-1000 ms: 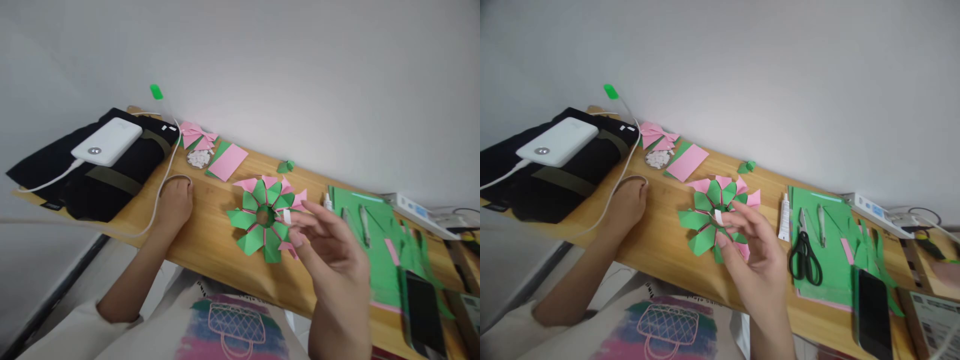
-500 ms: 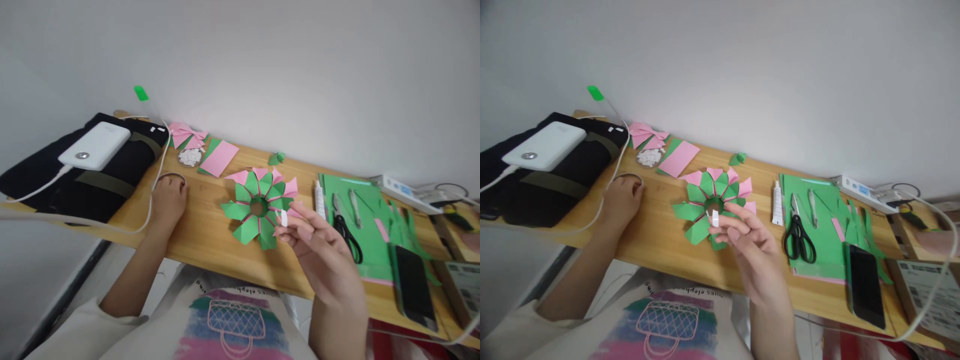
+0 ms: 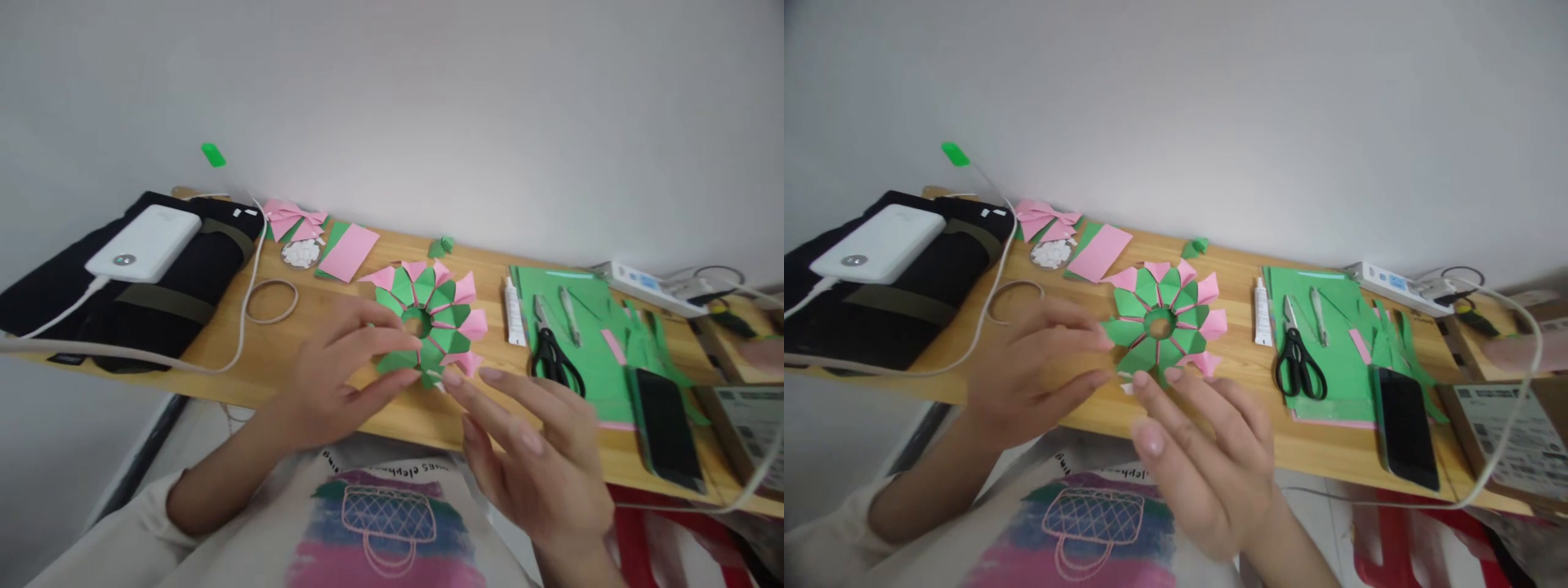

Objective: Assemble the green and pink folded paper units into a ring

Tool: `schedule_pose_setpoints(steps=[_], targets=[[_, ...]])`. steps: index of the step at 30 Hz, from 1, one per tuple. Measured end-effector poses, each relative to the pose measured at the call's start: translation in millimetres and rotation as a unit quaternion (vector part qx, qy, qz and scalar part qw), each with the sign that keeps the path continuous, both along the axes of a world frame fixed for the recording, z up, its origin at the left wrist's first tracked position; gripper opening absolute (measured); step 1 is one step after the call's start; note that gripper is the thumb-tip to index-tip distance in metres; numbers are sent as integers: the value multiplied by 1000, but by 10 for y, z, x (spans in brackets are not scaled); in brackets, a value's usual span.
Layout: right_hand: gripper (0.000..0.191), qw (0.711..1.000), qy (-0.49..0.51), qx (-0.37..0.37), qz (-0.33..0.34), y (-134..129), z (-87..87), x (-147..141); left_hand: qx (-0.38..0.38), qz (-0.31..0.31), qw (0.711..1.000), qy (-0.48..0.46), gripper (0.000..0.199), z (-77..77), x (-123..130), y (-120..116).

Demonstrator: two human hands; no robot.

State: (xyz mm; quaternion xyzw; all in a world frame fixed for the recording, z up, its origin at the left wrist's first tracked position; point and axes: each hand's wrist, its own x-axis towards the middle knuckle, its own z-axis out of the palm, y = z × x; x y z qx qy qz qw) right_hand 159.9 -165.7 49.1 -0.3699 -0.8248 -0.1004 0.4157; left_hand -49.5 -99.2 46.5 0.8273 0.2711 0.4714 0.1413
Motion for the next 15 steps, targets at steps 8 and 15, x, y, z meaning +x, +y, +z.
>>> schedule_pose_setpoints(steps=[8,15], targets=[[21,998,-55,1,-37,-154,83,-30,76,-14,996,54,11,173,65,-158],[20,997,-65,-20,-47,-188,120,-18,54,7,995,84,4,223,81,-189]])
